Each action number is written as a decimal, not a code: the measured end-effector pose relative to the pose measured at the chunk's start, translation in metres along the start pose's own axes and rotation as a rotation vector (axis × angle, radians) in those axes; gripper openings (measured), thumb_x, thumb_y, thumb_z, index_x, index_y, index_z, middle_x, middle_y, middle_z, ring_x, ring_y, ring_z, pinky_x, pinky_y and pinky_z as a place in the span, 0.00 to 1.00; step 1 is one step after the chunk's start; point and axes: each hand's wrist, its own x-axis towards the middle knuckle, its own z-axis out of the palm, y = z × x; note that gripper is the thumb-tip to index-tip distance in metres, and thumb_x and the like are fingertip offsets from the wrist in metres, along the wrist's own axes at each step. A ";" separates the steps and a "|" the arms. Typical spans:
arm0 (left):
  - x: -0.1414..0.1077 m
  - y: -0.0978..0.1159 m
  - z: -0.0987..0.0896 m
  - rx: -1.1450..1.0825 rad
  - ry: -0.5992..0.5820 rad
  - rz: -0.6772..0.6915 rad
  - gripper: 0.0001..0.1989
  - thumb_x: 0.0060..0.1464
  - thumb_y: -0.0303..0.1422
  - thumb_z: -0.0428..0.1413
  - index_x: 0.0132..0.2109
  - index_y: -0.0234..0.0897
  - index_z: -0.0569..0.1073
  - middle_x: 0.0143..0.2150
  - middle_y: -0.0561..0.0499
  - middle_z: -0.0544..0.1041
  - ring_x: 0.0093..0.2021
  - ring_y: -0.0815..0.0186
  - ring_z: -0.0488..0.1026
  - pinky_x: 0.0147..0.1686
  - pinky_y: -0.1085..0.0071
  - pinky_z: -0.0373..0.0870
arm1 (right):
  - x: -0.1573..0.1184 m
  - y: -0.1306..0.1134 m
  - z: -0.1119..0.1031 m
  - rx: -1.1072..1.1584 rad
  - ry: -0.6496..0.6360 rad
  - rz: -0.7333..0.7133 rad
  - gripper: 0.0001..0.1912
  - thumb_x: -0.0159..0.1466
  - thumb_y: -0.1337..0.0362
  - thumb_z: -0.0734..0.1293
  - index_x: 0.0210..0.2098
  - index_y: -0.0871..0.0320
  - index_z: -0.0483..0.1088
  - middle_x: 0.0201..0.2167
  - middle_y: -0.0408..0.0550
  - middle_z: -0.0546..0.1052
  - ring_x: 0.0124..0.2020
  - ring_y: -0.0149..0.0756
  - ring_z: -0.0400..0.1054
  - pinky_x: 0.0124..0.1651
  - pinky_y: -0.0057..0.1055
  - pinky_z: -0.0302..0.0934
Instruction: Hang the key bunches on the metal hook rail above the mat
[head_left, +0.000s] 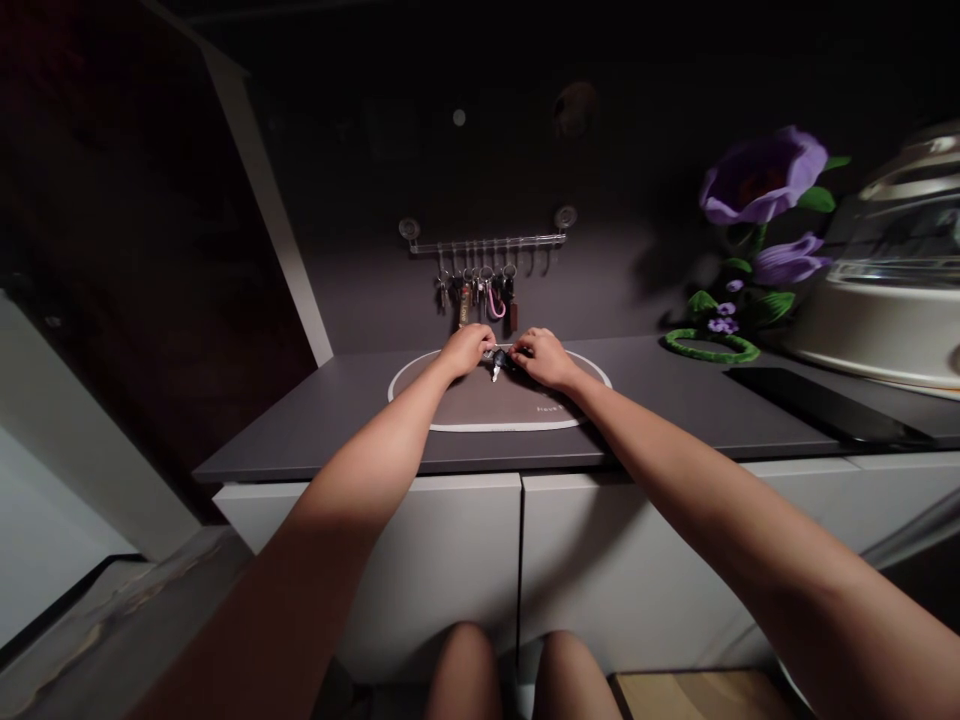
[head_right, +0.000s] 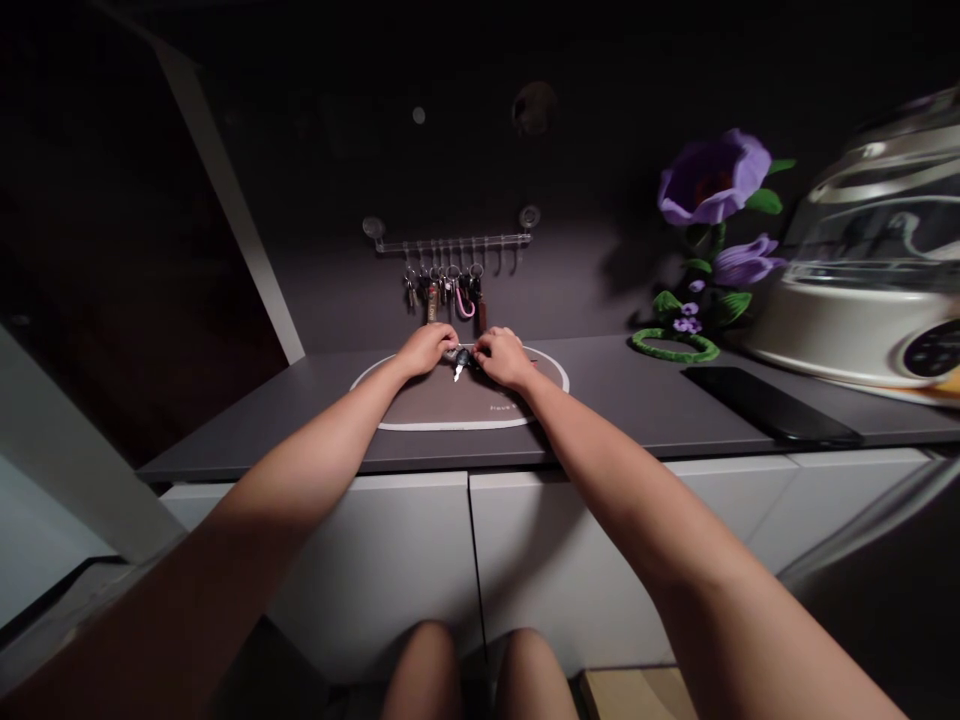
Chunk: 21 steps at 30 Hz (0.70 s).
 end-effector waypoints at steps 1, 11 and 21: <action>0.000 0.001 -0.001 -0.012 0.006 -0.004 0.07 0.51 0.24 0.49 0.31 0.34 0.72 0.33 0.49 0.73 0.36 0.67 0.67 0.39 0.71 0.63 | 0.000 0.000 0.000 -0.001 0.000 0.003 0.09 0.56 0.66 0.62 0.32 0.59 0.74 0.32 0.51 0.71 0.38 0.38 0.60 0.44 0.34 0.54; 0.002 0.008 -0.007 -0.189 0.098 -0.053 0.07 0.51 0.25 0.49 0.28 0.33 0.70 0.29 0.51 0.73 0.32 0.69 0.67 0.36 0.72 0.62 | -0.001 -0.004 -0.002 0.009 0.016 -0.020 0.10 0.58 0.63 0.61 0.33 0.59 0.74 0.32 0.49 0.71 0.37 0.36 0.61 0.43 0.32 0.54; 0.004 0.012 -0.014 -0.329 0.188 -0.103 0.06 0.49 0.25 0.50 0.27 0.34 0.68 0.27 0.53 0.71 0.29 0.70 0.65 0.34 0.73 0.61 | -0.001 -0.005 -0.002 0.041 0.043 -0.022 0.10 0.58 0.64 0.61 0.34 0.59 0.73 0.33 0.50 0.71 0.38 0.37 0.61 0.45 0.33 0.54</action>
